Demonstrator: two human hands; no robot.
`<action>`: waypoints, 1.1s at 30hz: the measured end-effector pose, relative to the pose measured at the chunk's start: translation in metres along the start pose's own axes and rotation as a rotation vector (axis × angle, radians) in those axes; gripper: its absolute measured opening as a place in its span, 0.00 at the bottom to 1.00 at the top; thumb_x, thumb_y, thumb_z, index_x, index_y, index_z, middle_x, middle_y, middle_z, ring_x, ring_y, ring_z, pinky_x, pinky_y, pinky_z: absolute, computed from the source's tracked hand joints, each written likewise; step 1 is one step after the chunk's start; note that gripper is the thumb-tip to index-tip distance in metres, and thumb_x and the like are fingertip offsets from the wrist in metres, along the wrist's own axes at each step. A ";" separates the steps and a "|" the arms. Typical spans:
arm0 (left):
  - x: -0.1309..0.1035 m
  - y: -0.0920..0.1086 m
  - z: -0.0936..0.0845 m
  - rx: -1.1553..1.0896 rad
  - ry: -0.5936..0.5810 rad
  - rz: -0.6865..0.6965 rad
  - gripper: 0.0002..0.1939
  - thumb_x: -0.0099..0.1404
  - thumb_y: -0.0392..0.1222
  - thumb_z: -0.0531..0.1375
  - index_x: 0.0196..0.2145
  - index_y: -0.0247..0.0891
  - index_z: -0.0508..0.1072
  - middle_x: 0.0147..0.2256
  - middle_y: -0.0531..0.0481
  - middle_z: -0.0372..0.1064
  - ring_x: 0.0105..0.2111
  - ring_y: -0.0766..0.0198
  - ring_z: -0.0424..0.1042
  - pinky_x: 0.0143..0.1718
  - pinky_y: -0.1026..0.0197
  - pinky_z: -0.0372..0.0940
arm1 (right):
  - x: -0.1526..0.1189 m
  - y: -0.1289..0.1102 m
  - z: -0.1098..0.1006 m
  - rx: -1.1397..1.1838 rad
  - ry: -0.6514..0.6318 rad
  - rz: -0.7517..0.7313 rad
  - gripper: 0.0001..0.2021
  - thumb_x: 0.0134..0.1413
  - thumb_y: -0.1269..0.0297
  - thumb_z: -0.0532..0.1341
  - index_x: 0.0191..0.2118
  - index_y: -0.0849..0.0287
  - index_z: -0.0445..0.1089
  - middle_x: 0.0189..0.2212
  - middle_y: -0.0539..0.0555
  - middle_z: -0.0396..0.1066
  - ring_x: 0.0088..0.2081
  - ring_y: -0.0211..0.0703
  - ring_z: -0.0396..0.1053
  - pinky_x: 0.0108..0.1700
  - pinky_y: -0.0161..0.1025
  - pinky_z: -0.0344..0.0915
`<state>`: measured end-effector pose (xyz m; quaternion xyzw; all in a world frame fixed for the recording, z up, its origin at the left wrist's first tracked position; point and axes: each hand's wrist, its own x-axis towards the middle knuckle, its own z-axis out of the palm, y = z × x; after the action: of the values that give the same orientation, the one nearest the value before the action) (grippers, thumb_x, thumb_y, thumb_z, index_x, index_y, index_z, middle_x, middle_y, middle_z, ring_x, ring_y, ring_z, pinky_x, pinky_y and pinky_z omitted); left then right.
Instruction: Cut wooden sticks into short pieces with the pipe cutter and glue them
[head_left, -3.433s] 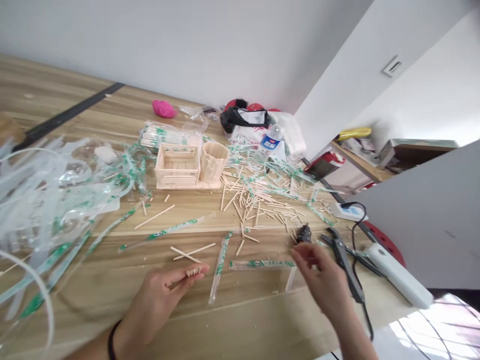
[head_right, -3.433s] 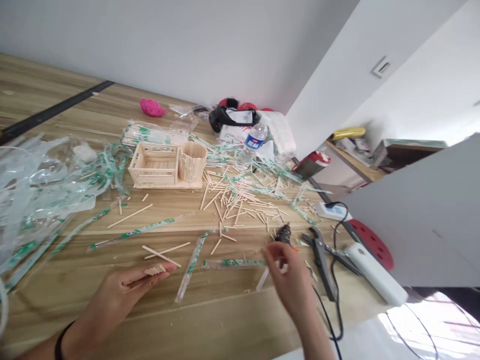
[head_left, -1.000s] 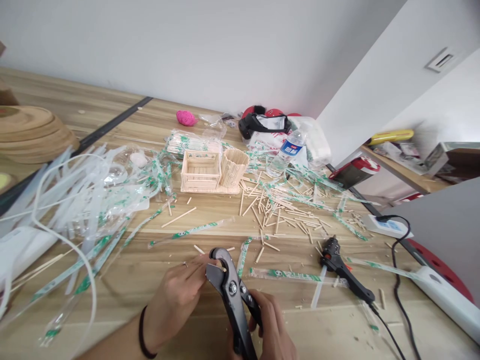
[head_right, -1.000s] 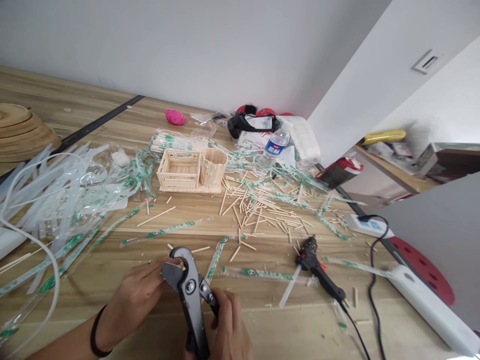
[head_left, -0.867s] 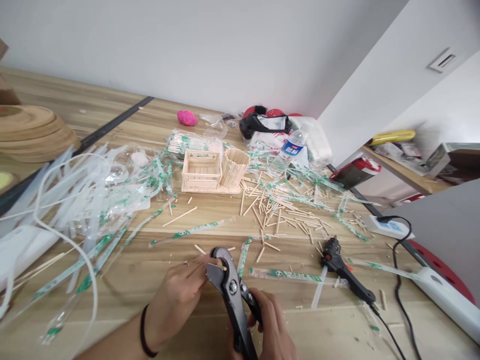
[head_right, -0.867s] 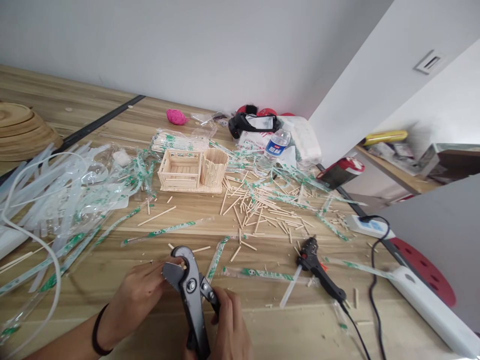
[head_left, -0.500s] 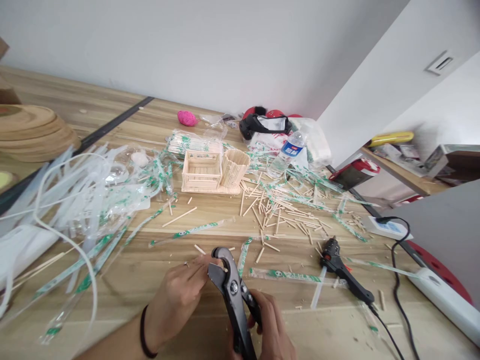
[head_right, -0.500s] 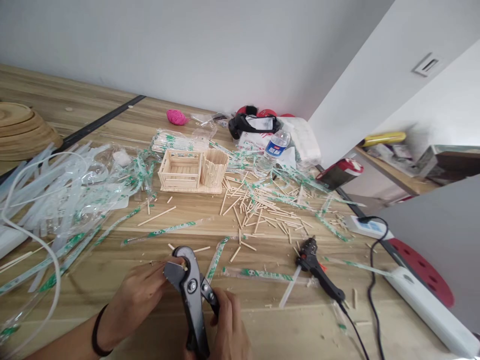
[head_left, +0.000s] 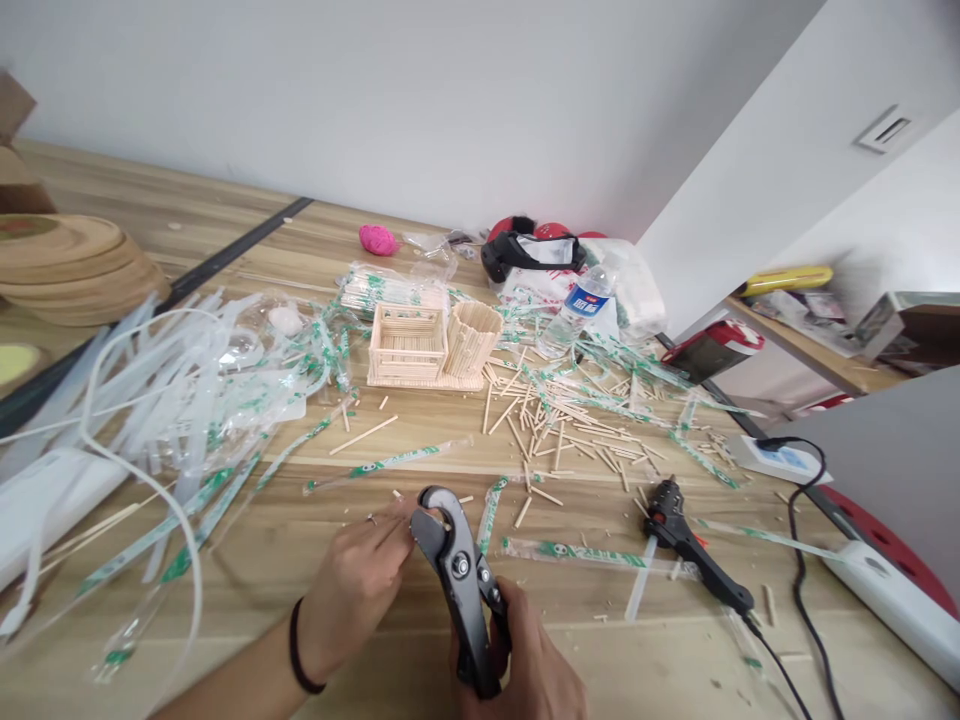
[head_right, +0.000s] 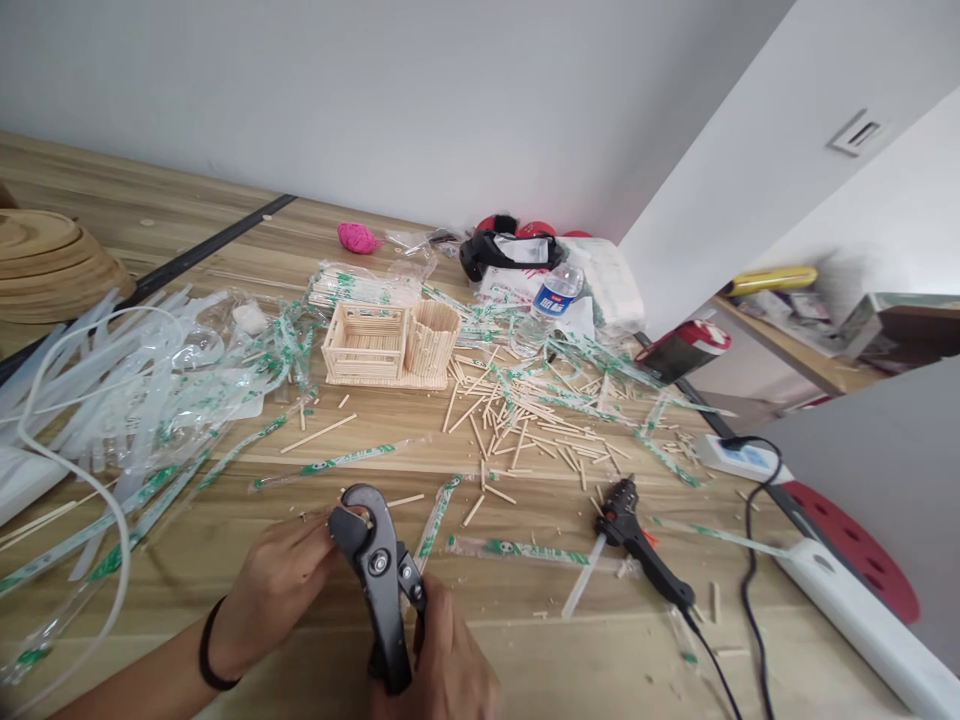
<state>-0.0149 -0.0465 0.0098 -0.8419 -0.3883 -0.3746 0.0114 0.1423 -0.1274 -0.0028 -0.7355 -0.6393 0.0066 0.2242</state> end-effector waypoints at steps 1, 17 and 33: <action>0.000 -0.001 0.000 0.004 0.004 -0.006 0.19 0.60 0.22 0.46 0.37 0.32 0.73 0.34 0.41 0.78 0.36 0.59 0.77 0.38 0.63 0.71 | 0.001 0.000 0.001 -0.005 -0.003 -0.008 0.15 0.44 0.66 0.53 0.42 0.51 0.59 0.18 0.45 0.70 0.18 0.45 0.71 0.19 0.37 0.60; 0.000 -0.006 0.004 0.008 -0.027 -0.120 0.17 0.60 0.23 0.46 0.31 0.35 0.71 0.26 0.45 0.76 0.25 0.59 0.76 0.26 0.62 0.69 | 0.029 0.008 -0.002 0.028 -0.082 -0.143 0.05 0.50 0.70 0.52 0.32 0.52 0.61 0.17 0.45 0.69 0.19 0.44 0.71 0.21 0.36 0.56; 0.003 -0.006 0.004 0.156 -0.154 -0.261 0.16 0.64 0.27 0.45 0.35 0.36 0.72 0.26 0.47 0.77 0.22 0.58 0.76 0.21 0.61 0.67 | 0.066 0.010 -0.002 -0.028 -0.036 -0.284 0.13 0.44 0.73 0.59 0.39 0.55 0.66 0.27 0.49 0.71 0.30 0.43 0.70 0.30 0.34 0.56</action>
<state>-0.0155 -0.0392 0.0072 -0.8071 -0.5220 -0.2760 -0.0018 0.1647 -0.0670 0.0141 -0.6405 -0.7408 -0.0210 0.2013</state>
